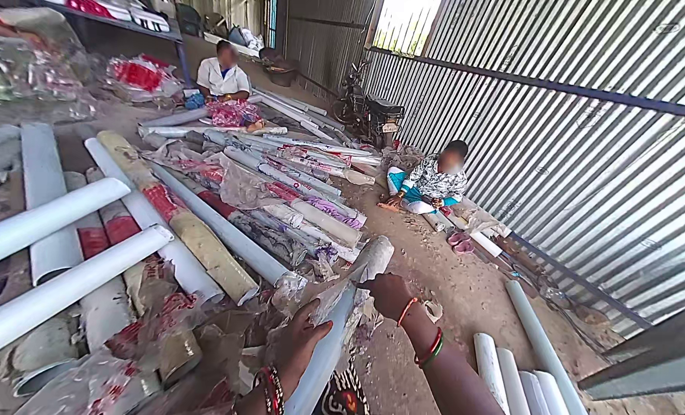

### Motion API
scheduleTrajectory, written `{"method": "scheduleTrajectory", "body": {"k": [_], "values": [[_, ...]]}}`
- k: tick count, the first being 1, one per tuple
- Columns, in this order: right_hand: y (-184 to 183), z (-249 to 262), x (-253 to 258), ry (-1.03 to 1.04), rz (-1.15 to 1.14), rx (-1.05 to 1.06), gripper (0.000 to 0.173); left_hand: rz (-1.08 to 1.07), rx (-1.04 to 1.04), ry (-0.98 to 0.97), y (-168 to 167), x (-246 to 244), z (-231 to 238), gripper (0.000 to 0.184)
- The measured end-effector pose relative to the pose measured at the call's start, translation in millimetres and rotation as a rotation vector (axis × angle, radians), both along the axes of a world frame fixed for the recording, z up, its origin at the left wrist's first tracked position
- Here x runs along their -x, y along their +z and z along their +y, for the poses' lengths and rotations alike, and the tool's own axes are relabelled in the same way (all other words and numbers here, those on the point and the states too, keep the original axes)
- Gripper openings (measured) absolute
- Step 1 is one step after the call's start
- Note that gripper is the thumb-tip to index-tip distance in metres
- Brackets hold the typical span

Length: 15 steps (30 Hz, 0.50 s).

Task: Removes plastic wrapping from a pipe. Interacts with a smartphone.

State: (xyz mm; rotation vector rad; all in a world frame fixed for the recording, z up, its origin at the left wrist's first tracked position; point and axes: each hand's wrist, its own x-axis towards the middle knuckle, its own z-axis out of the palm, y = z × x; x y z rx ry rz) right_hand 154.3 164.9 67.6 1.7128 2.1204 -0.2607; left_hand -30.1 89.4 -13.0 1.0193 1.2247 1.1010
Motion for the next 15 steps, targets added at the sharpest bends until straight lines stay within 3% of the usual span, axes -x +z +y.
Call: {"method": "scheduleTrajectory", "body": {"k": [15], "values": [[9.8, 1.4, 6.4, 0.002, 0.063, -0.030, 0.036, 0.045, -0.090, -0.006, -2.5, -7.7, -4.1, 0.064]]}}
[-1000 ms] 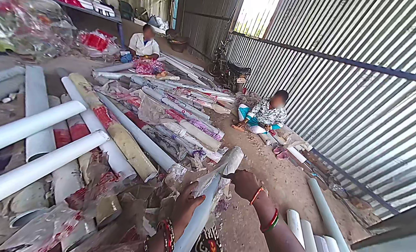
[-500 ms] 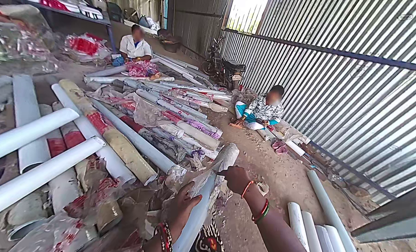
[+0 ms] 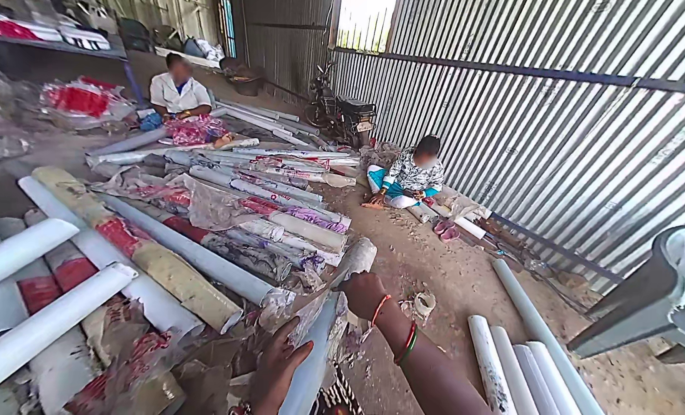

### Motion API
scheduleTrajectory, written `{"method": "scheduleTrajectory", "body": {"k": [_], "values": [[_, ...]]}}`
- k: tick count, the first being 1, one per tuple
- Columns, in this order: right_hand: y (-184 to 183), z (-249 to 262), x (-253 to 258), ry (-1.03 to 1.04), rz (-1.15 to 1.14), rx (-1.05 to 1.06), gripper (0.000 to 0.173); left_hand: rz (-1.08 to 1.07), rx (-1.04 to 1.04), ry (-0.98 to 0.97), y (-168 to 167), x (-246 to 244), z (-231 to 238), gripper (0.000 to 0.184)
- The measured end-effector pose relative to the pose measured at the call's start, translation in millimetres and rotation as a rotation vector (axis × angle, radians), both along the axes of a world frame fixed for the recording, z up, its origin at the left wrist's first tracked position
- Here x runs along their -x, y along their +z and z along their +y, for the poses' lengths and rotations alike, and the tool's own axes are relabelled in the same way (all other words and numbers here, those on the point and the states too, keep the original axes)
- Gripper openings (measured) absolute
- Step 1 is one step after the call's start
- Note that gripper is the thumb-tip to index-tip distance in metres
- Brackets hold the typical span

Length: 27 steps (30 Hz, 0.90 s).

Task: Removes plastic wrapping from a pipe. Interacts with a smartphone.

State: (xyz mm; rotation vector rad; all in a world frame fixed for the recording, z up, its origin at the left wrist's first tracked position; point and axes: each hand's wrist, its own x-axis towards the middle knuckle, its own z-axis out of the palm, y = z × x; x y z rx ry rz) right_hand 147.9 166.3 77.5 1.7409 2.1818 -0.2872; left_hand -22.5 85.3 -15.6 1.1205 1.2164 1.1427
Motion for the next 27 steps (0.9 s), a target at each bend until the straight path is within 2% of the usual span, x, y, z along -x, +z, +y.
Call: {"method": "scheduleTrajectory", "body": {"k": [5, 9, 14, 19, 22, 24, 26, 27], "values": [[-1.5, 24.5, -16.4, 0.009, 0.119, 0.003, 0.034, 0.048, -0.025, -0.014, -5.4, 2.8, 2.0, 0.067], [-28.6, 33.2, -42.8, -0.039, 0.366, -0.042, 0.037, 0.044, -0.040, -0.008, -8.7, 5.0, 5.8, 0.064], [-56.2, -5.4, -51.0, -0.170, 0.444, -0.140, 0.036, 0.015, -0.035, 0.000, -6.0, -2.0, 4.7, 0.061], [-50.0, -49.2, -52.2, -0.281, 0.385, -0.217, 0.036, 0.021, -0.059, -0.045, -6.4, -11.3, 0.4, 0.062], [-38.2, -67.5, -57.3, -0.313, 0.438, -0.297, 0.036, 0.036, -0.057, -0.033, -9.5, -11.3, 3.7, 0.061], [-36.2, -80.7, -57.4, -0.306, 0.605, -0.423, 0.037, 0.036, -0.069, -0.022, -13.7, -10.1, 6.3, 0.061], [-53.4, -91.1, -46.6, -0.238, 0.961, -0.655, 0.039, 0.037, -0.067, -0.022, -14.2, -8.3, 6.7, 0.060], [-65.2, -94.6, -34.6, -0.208, 1.206, -0.701, 0.040, 0.045, -0.064, -0.020, -13.9, -7.3, 6.0, 0.060]]}}
